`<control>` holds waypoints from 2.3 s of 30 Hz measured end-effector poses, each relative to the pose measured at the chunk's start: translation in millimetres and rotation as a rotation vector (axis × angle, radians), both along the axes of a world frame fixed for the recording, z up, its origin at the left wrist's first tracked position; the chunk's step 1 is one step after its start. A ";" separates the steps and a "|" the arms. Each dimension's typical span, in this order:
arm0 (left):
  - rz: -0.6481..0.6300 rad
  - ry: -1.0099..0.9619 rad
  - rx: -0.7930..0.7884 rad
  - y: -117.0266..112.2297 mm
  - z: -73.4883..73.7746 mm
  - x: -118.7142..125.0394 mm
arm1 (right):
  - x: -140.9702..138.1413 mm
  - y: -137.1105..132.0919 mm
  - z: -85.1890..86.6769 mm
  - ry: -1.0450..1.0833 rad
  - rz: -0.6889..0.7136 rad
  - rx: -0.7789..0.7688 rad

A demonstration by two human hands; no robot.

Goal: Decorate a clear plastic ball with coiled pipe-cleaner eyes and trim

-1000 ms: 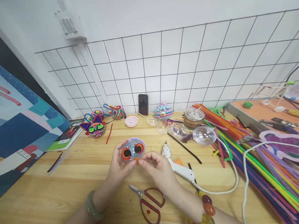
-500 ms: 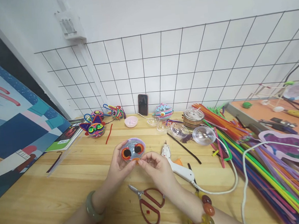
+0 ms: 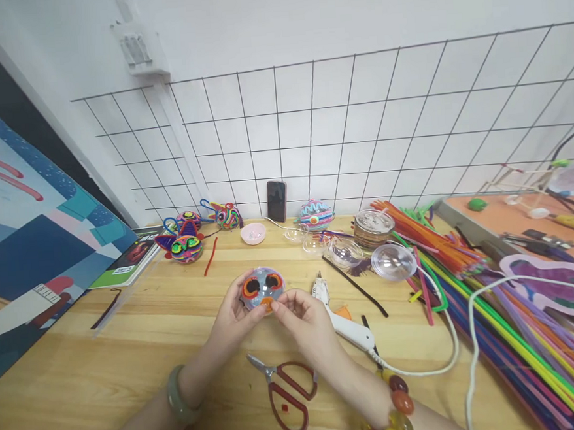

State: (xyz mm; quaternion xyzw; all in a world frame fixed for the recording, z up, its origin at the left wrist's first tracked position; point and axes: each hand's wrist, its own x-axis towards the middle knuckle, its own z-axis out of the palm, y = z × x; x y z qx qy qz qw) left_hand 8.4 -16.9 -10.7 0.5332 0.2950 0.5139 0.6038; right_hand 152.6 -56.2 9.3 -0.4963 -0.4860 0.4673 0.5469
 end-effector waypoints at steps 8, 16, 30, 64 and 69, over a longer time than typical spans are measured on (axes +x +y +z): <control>-0.031 -0.001 -0.033 -1.0 1.9 -1.5 | -0.5 -1.7 4.8 0.016 0.001 -0.017; 0.025 0.002 -0.026 1.1 1.8 0.6 | -1.7 -3.1 6.0 0.024 -0.007 -0.034; -0.154 -0.289 -0.636 5.5 18.9 -9.3 | 35.7 8.0 32.9 -0.045 -0.058 -0.009; 0.159 0.000 -0.036 25.4 -4.1 -14.0 | 75.2 -8.3 1.2 -1.589 0.136 -0.295; 0.067 -0.052 -0.034 18.7 -0.5 -11.7 | 71.5 -19.2 7.0 -1.501 0.066 -0.157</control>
